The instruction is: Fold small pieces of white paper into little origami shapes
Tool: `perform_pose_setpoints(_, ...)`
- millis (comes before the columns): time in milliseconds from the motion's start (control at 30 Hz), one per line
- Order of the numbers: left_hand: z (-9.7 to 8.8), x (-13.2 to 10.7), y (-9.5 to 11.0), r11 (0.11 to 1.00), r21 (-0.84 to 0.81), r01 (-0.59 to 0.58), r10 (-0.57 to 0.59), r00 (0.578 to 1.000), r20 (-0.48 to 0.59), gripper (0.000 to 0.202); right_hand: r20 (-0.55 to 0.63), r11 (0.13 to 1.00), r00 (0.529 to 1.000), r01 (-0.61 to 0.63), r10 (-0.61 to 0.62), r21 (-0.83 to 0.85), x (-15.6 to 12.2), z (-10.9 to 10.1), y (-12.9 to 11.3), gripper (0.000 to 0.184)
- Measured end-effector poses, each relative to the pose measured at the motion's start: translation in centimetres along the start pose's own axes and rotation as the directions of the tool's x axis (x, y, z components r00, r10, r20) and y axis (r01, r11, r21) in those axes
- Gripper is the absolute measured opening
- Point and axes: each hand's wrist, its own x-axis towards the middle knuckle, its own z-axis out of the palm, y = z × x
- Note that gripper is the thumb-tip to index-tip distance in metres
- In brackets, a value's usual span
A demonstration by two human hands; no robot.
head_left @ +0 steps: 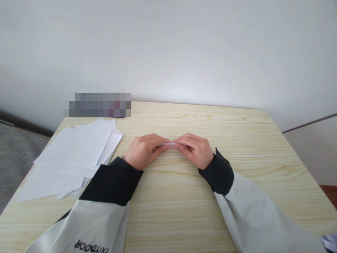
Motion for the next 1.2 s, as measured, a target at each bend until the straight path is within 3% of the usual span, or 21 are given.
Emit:
perform_pose_setpoints(267,-1.0,-0.1,0.5,0.968,-0.054,0.244,-0.244,0.970,0.003,0.022,0.022,0.993,0.993,-0.118,0.119,-0.025,0.0,-0.7,0.3,0.015)
perform_pose_setpoints(367,-1.2,0.0,0.5,0.980,-0.023,0.197,-0.196,0.980,0.027,0.028,0.072,0.989,0.987,-0.145,0.146,-0.019,-0.2,-0.8,0.6,0.017)
perform_pose_setpoints(500,-1.0,0.1,0.3,0.993,0.043,0.107,-0.107,0.994,0.004,0.025,0.050,0.996,0.995,-0.089,0.090,-0.019,-0.3,-0.6,0.7,0.015)
perform_pose_setpoints(667,-0.6,0.1,0.1,0.996,0.017,0.091,-0.092,0.995,0.030,0.013,0.077,0.998,0.997,0.034,-0.030,-0.056,-0.2,-0.4,0.8,0.011)
perform_pose_setpoints(933,-0.7,0.1,0.2,0.998,0.049,0.027,-0.030,0.998,0.051,0.016,0.147,0.992,0.985,0.098,-0.086,-0.076,-0.1,-0.3,1.1,0.007)
perform_pose_setpoints(1067,-0.6,0.3,0.4,0.994,0.091,0.064,-0.067,0.998,0.020,0.019,0.164,0.990,0.983,0.099,-0.082,-0.099,0.0,-0.2,0.9,0.008)
perform_pose_setpoints(1200,-0.5,0.3,0.4,0.989,0.117,0.092,-0.092,0.996,-0.005,0.017,0.104,0.992,0.993,0.075,-0.064,-0.106,-0.1,-0.1,0.7,0.008)
